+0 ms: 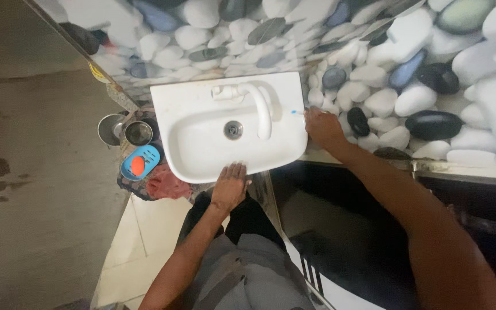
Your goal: The person scrubs a white bathroom sink using a toothbrush, focusing on the basin, drain, and faucet. They repeatedly scrub and rinse the sink surfaces throughout the clip.
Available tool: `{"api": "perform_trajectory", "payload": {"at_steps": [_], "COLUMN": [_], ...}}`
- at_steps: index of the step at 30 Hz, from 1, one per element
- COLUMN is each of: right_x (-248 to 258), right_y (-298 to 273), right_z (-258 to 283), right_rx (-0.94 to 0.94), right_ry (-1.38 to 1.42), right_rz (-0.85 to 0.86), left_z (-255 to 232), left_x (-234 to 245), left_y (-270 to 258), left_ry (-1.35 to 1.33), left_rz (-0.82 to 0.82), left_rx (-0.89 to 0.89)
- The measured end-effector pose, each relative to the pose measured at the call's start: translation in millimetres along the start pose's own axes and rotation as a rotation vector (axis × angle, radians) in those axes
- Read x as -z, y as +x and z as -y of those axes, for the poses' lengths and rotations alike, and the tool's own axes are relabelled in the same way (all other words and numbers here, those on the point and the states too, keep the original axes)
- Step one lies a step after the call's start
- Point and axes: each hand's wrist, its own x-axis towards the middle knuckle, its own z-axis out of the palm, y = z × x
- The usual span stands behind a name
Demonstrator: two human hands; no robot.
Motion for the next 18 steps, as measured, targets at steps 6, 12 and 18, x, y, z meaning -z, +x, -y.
{"api": "perform_trajectory", "payload": {"at_steps": [6,12,18], "right_x": [-29,-52,-47], "right_y": [-69,-61,-17], "right_z": [78,97,41], "right_rx": [-0.172,-0.112,-0.075], "right_ry": [0.188,0.263,-0.046], "right_rz": [0.409,0.286,-0.186], "left_z": [8,14,19], "left_x": [16,11,11], "left_y": [-17,-22,-24], "left_ry": [-0.002,0.008,0.045], "left_rz": [-0.045,-0.070,-0.032], "left_rx": [0.020,0.010,0.032]}}
